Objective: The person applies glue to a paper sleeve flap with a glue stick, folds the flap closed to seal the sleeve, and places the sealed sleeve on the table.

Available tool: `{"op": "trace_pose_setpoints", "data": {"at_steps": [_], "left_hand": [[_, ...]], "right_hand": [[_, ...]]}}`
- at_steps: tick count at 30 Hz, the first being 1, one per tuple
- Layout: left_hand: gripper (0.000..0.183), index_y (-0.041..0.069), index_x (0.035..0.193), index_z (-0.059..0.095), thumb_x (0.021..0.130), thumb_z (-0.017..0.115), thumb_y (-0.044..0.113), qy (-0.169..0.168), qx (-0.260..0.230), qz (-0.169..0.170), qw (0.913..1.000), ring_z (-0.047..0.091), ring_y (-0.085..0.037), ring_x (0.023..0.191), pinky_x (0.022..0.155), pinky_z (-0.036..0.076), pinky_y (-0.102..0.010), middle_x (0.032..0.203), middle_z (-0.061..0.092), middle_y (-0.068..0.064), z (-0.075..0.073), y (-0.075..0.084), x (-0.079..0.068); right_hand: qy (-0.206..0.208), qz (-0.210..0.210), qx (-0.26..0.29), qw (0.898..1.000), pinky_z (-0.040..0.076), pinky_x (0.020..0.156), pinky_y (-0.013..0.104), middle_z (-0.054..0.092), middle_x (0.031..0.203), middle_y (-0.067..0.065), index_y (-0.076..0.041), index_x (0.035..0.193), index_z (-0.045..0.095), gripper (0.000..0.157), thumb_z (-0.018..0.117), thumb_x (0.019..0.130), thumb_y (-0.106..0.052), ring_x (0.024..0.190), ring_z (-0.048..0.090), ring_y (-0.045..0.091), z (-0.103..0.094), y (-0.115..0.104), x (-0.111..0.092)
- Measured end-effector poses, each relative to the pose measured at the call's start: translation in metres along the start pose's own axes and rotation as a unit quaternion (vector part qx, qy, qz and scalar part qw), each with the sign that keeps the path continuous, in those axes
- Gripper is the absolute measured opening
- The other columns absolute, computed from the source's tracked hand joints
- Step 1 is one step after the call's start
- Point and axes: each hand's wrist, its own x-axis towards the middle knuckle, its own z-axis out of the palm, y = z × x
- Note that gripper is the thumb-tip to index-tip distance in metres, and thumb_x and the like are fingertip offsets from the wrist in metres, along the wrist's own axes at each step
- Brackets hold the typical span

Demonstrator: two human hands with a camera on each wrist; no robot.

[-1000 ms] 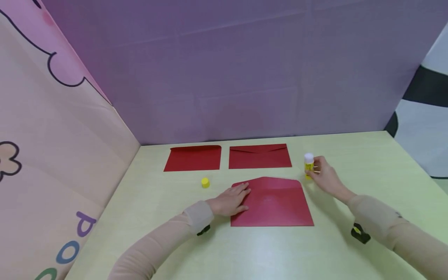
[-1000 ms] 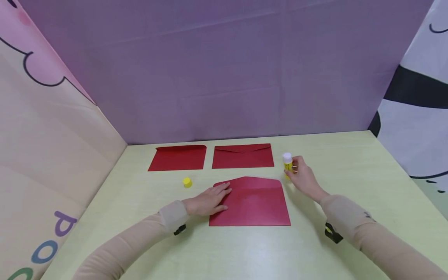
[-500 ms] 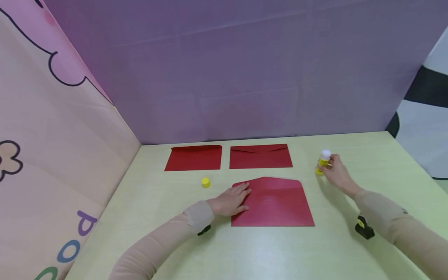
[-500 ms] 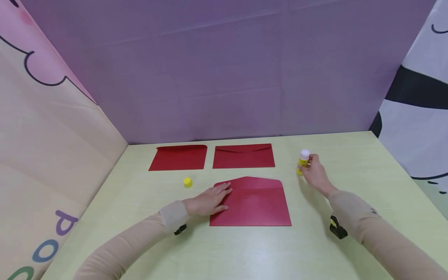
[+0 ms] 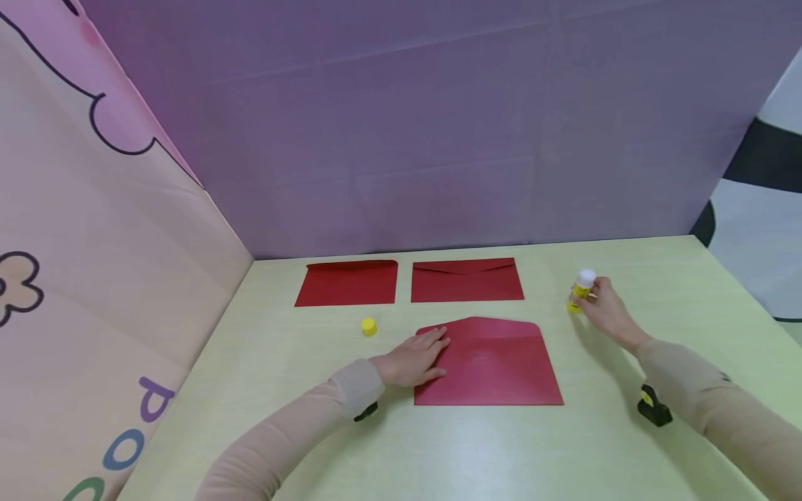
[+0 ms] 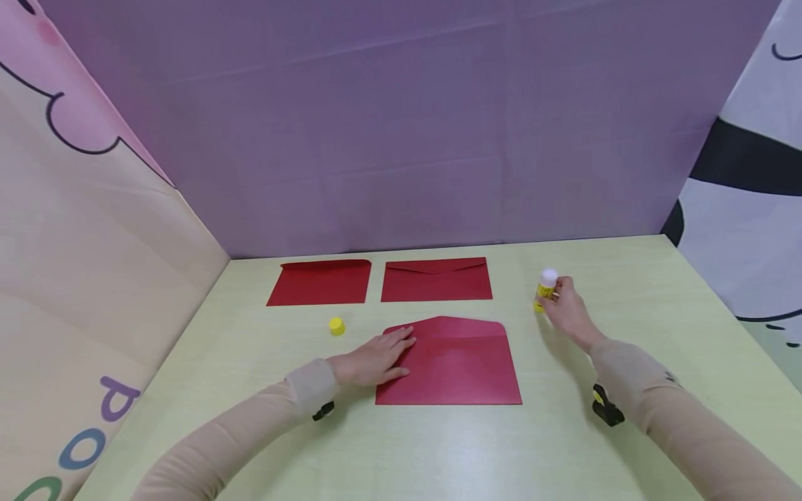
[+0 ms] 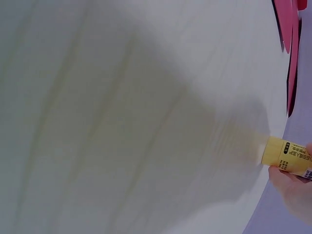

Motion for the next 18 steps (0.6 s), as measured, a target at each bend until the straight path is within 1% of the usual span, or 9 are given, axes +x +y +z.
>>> {"op": "trace_pose_setpoints", "data": {"at_steps": [6, 12, 15, 18], "left_hand": [[0.067, 0.012, 0.141, 0.021, 0.088, 0.048, 0.042, -0.001, -0.001, 0.0, 1.0, 0.011, -0.018, 0.134, 0.106, 0.02, -0.035, 0.148, 0.013, -0.004, 0.0, 0.0, 0.001], [0.066, 0.012, 0.141, 0.021, 0.088, 0.047, 0.042, -0.002, -0.002, -0.001, 1.0, 0.011, -0.018, 0.134, 0.106, 0.02, -0.034, 0.148, 0.012, -0.003, -0.003, 0.001, -0.002], [0.066, 0.012, 0.141, 0.021, 0.089, 0.046, 0.042, -0.003, -0.004, -0.001, 1.0, 0.011, -0.018, 0.134, 0.106, 0.02, -0.034, 0.148, 0.012, -0.003, -0.004, 0.001, -0.003], [0.065, 0.012, 0.141, 0.021, 0.089, 0.047, 0.042, -0.001, -0.006, -0.001, 1.0, 0.012, -0.018, 0.134, 0.106, 0.02, -0.034, 0.147, 0.013, -0.004, -0.004, 0.001, -0.003]], "right_hand": [[0.001, 0.0, -0.011, 1.0, 0.035, 0.089, 0.05, 0.024, 0.122, 0.047, 0.025, 0.118, 0.014, 0.047, 0.042, 0.089, 0.002, 0.111, 0.032, 0.056, -0.001, 0.0, -0.001], [0.007, -0.008, -0.032, 0.999, 0.035, 0.09, 0.052, 0.028, 0.12, 0.046, 0.025, 0.118, 0.018, 0.046, 0.044, 0.089, 0.0, 0.11, 0.033, 0.056, -0.001, -0.003, -0.004], [0.008, -0.011, -0.036, 0.999, 0.036, 0.089, 0.054, 0.028, 0.12, 0.046, 0.024, 0.121, 0.017, 0.051, 0.047, 0.088, 0.0, 0.109, 0.033, 0.056, -0.001, -0.005, -0.007], [0.009, -0.01, -0.032, 0.999, 0.035, 0.089, 0.055, 0.027, 0.12, 0.047, 0.023, 0.125, 0.011, 0.06, 0.05, 0.087, -0.002, 0.11, 0.032, 0.057, -0.002, -0.007, -0.011]]}}
